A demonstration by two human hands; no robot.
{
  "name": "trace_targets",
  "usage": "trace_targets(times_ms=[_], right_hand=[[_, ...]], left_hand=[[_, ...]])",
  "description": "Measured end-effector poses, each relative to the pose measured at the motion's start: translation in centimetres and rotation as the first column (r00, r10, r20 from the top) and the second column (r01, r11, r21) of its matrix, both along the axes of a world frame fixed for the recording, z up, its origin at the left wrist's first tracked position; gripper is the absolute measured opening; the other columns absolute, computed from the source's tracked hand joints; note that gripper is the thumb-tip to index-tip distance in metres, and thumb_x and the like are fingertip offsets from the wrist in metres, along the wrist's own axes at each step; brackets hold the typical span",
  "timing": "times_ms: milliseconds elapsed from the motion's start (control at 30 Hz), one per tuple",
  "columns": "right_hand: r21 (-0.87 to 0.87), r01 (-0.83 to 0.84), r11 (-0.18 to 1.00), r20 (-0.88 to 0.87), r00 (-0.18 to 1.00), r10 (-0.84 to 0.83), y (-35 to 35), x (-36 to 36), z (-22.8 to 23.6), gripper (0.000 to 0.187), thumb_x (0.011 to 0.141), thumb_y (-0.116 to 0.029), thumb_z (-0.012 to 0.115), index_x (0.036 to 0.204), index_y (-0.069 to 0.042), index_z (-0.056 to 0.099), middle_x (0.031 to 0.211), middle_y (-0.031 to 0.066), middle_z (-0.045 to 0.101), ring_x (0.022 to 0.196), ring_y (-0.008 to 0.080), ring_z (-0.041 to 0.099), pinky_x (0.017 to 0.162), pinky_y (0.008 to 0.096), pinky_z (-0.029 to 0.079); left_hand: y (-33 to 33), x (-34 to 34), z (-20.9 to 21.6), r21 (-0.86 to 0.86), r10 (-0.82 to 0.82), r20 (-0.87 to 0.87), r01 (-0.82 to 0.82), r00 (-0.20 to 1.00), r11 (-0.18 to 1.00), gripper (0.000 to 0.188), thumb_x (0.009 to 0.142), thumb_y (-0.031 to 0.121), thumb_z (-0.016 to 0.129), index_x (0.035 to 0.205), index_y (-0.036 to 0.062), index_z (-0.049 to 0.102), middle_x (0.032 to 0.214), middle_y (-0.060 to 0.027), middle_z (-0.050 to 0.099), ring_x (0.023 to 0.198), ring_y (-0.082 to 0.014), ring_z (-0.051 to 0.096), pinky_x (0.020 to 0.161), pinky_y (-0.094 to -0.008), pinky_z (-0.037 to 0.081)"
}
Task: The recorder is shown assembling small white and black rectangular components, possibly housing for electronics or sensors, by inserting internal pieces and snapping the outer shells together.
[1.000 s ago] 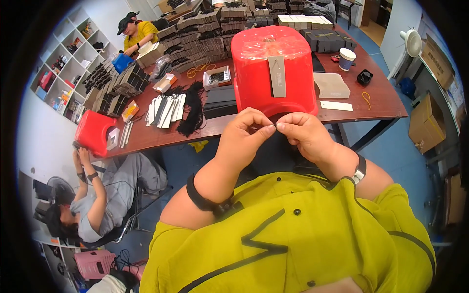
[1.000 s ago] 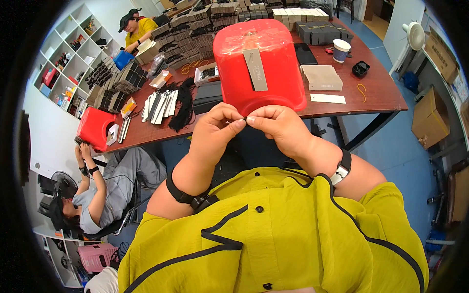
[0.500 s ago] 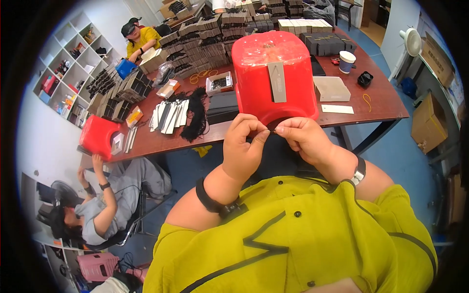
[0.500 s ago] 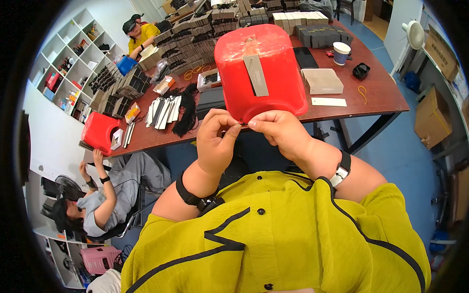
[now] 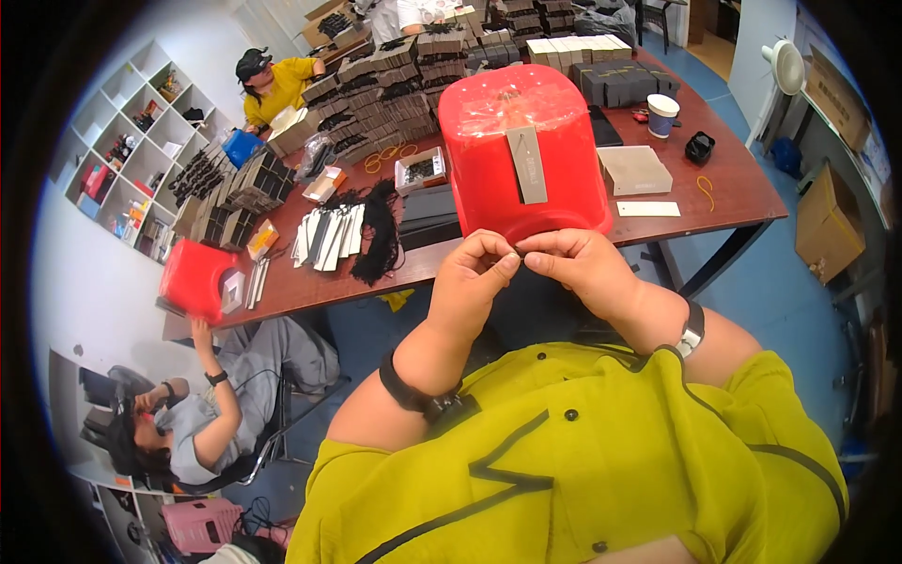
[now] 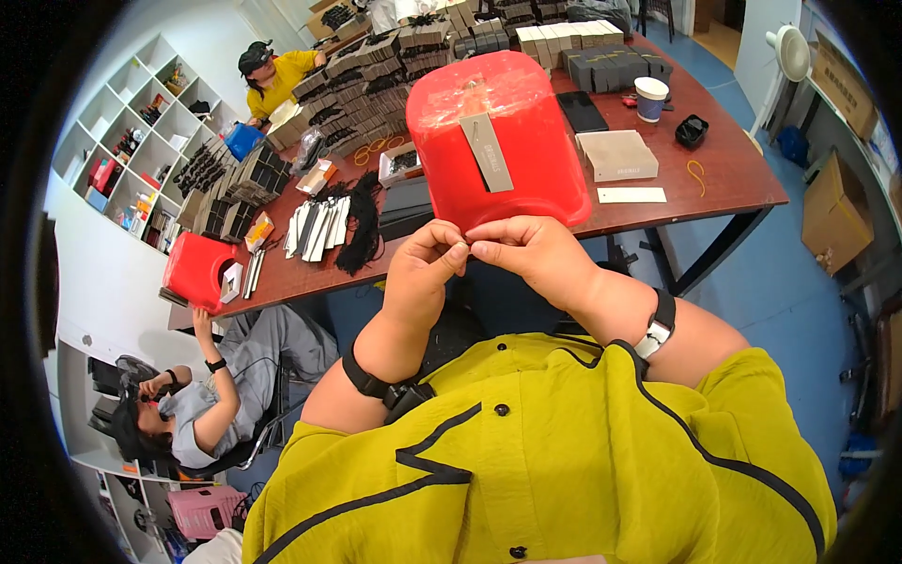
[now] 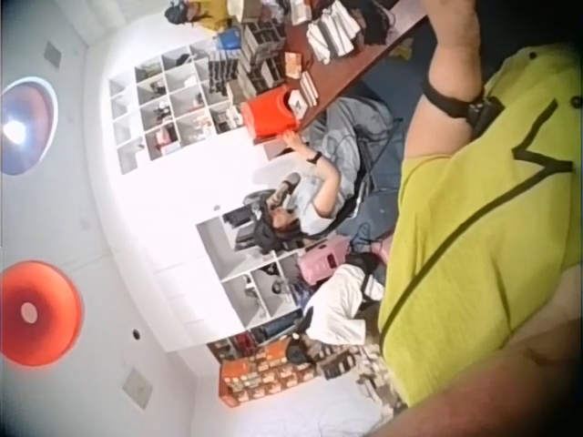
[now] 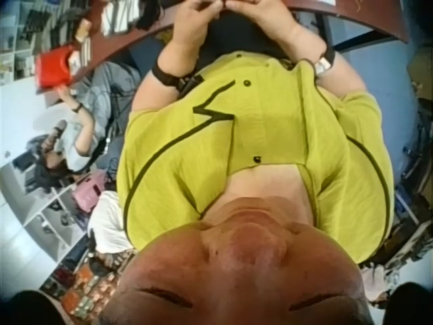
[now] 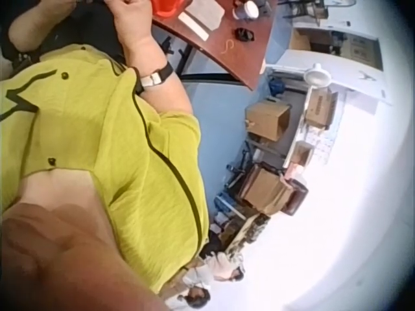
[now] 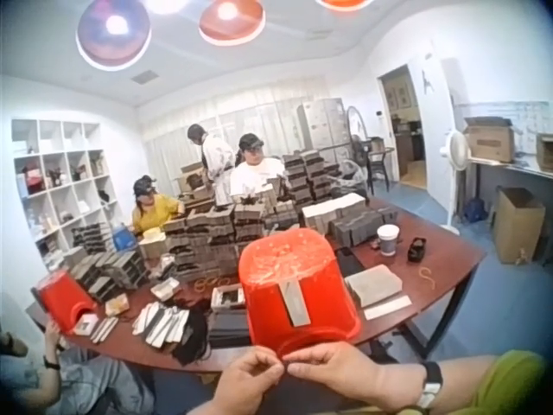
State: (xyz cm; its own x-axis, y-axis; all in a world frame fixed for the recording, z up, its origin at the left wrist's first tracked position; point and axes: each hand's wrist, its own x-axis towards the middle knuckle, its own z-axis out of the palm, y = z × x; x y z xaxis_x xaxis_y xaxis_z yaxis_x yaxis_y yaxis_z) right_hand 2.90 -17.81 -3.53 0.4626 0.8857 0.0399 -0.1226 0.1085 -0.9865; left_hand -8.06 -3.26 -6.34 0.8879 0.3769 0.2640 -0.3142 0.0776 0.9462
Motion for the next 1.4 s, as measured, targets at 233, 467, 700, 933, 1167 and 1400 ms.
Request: trace_targets(times_ms=[233, 467, 700, 933, 1167, 1400], right_hand=[[-0.027, -0.018, 0.999, 0.008, 1.0, 0.018, -0.1, 0.4, -0.5, 0.017, 0.086, -0.015, 0.062, 0.094, 0.001, 0.065, 0.082, -0.001, 0.061, 0.075, 0.0038, 0.052, 0.067, 0.0196, 0.042], [-0.096, -0.007, 0.995, 0.147, 0.989, 0.021, 0.4, 0.6, -1.8, 0.014, 0.085, -0.014, 0.062, 0.089, 0.0, 0.064, 0.077, -0.0023, 0.059, 0.071, 0.003, 0.05, 0.063, 0.02, 0.042], [-0.029, -0.006, 1.0, 0.017, 1.0, 0.006, 0.5, 0.0, -1.7, 0.012, 0.086, -0.013, 0.061, 0.091, -0.002, 0.063, 0.078, -0.0025, 0.059, 0.065, 0.0034, 0.048, 0.059, 0.019, 0.04], [0.019, -0.116, 0.993, -0.324, 0.939, 0.115, 0.6, -0.1, -2.3, 0.017, 0.088, -0.018, 0.059, 0.096, -0.005, 0.065, 0.075, -0.0033, 0.058, 0.057, 0.0032, 0.038, 0.05, 0.0181, 0.029], [0.028, -0.104, 0.994, -0.267, 0.958, 0.108, 0.5, 0.0, -2.2, 0.022, 0.088, -0.02, 0.06, 0.102, -0.004, 0.065, 0.075, -0.0035, 0.059, 0.058, 0.0023, 0.04, 0.051, 0.0174, 0.031], [-0.053, 0.01, 0.999, -0.114, 0.993, -0.016, 0.7, 0.2, -2.6, 0.021, 0.085, -0.02, 0.064, 0.097, -0.004, 0.066, 0.075, -0.0044, 0.06, 0.056, 0.0016, 0.042, 0.049, 0.017, 0.031]], left_hand=[[-0.2, -0.1, 1.2, -0.036, -0.011, -0.14, 0.006, 0.99, 0.999, 0.006, 0.086, 0.009, 0.061, 0.087, 0.0048, 0.057, 0.082, 0.0021, 0.054, 0.072, -0.0055, 0.049, 0.063, -0.0197, 0.04], [0.5, -0.2, 0.6, 0.528, 0.128, -0.13, -0.04, 0.983, 0.849, 0.009, 0.09, 0.014, 0.057, 0.088, 0.0053, 0.055, 0.08, 0.0028, 0.05, 0.071, -0.0054, 0.045, 0.062, -0.019, 0.038], [-1.2, 0.1, -1.0, 0.12, 0.161, -0.104, -0.148, 0.982, 0.982, 0.007, 0.092, 0.011, 0.052, 0.09, 0.0048, 0.051, 0.077, 0.0008, 0.048, 0.068, -0.0056, 0.045, 0.061, -0.0195, 0.037], [-1.7, 0.3, -1.0, -0.163, 0.1, -0.012, -0.1, 0.995, 0.982, 0.008, 0.094, 0.016, 0.051, 0.093, 0.0074, 0.051, 0.082, 0.0013, 0.05, 0.069, -0.0073, 0.046, 0.063, -0.0211, 0.038], [-2.2, 0.2, -0.8, -0.217, 0.072, 0.027, -0.064, 0.997, 0.974, 0.007, 0.094, 0.015, 0.051, 0.093, 0.0077, 0.051, 0.084, 0.001, 0.05, 0.071, -0.008, 0.047, 0.064, -0.0224, 0.039], [-1.7, 0.1, -1.0, -0.196, 0.105, 0.065, -0.091, 0.992, 0.976, 0.007, 0.094, 0.013, 0.051, 0.093, 0.0066, 0.051, 0.082, -0.0004, 0.05, 0.071, -0.0084, 0.046, 0.064, -0.0229, 0.039]])
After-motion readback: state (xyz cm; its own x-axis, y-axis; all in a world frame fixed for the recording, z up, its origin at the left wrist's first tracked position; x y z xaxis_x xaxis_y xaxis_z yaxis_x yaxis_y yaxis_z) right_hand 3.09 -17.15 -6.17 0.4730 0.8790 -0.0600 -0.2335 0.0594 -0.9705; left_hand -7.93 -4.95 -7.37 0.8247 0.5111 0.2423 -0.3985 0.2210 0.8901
